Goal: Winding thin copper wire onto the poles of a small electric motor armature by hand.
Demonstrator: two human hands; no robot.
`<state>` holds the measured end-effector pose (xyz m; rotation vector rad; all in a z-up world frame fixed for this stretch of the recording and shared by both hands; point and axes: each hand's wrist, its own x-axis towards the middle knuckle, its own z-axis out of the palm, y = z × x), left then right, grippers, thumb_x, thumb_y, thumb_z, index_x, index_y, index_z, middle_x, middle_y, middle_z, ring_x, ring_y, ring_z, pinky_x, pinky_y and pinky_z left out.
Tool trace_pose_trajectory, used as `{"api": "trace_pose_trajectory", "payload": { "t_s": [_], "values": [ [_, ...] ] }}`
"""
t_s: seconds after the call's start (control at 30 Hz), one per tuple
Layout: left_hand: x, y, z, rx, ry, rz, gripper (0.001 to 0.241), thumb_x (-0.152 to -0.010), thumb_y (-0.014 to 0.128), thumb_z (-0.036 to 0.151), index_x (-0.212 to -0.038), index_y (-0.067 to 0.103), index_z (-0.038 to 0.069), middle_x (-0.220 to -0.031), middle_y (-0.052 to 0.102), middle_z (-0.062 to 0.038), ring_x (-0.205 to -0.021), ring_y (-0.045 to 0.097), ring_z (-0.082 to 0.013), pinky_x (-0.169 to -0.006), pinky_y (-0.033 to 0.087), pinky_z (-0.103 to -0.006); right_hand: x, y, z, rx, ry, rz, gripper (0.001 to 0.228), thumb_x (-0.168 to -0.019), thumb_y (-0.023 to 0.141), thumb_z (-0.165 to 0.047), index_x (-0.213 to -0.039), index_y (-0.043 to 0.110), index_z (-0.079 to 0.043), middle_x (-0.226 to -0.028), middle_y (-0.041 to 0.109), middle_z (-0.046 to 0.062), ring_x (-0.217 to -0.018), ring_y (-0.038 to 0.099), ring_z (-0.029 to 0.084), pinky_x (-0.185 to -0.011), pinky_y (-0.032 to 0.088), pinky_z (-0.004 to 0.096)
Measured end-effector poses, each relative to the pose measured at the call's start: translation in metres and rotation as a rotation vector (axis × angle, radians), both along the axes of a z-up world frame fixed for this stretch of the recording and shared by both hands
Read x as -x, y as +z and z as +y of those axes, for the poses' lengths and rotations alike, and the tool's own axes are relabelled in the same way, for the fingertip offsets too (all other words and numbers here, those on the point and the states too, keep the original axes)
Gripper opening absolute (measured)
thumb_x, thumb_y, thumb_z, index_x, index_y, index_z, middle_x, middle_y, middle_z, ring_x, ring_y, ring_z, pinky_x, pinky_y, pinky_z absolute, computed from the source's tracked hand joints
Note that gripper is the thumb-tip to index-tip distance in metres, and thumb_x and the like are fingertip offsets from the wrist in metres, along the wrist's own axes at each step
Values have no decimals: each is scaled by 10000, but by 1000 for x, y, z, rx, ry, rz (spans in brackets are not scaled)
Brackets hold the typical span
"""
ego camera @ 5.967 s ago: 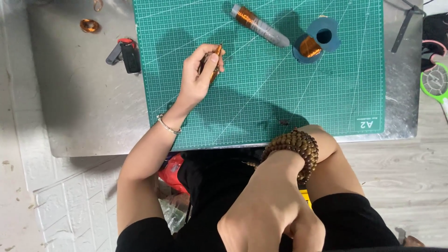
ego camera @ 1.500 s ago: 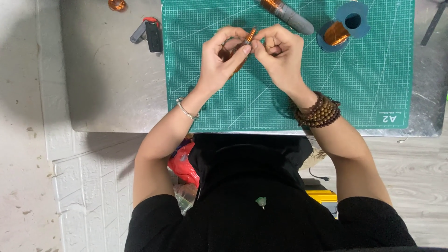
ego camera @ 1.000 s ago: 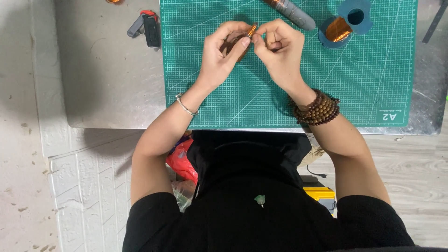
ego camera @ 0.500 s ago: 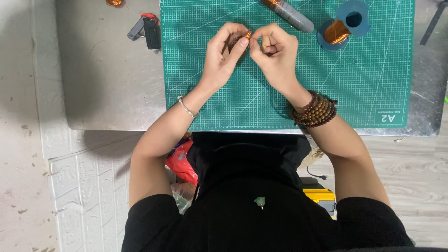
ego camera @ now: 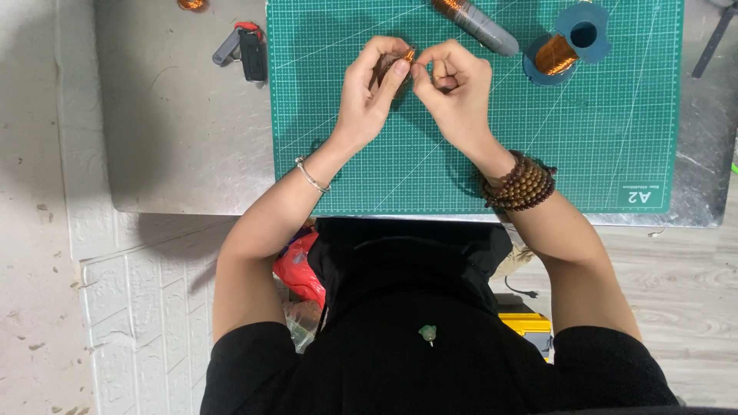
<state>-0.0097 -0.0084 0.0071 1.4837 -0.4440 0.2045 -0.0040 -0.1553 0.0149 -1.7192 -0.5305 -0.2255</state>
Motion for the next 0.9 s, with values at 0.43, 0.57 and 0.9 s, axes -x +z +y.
{"api": "trace_pose_trajectory", "payload": {
  "t_s": [0.43, 0.57, 0.9],
  "values": [
    [0, -6, 0, -32, 19, -23, 191, -985, 456, 231, -1010, 502, 48, -846, 552, -41, -732, 532, -113, -647, 449, -227, 0, 0, 1, -10, -7, 12, 113, -931, 621, 23, -855, 577, -49, -549, 349, -38, -525, 270, 51, -529, 261, 210],
    [-2, -14, 1, -16, 33, 35, 238, -982, 470, 249, -1077, 547, 44, -962, 582, -37, -805, 550, -115, -708, 480, -234, -3, 0, 0, -34, 10, 16, 109, -947, 611, 10, -861, 573, -45, -568, 334, -35, -543, 270, 60, -535, 268, 215],
    [2, -10, 1, 2, 21, 47, 200, -926, 538, 99, -1125, 511, 95, -1047, 578, -31, -855, 549, -109, -747, 476, -231, -3, -1, -1, -39, 8, 20, 100, -949, 611, 10, -869, 582, -42, -563, 350, -29, -534, 276, 62, -527, 264, 212]
  ]
}}
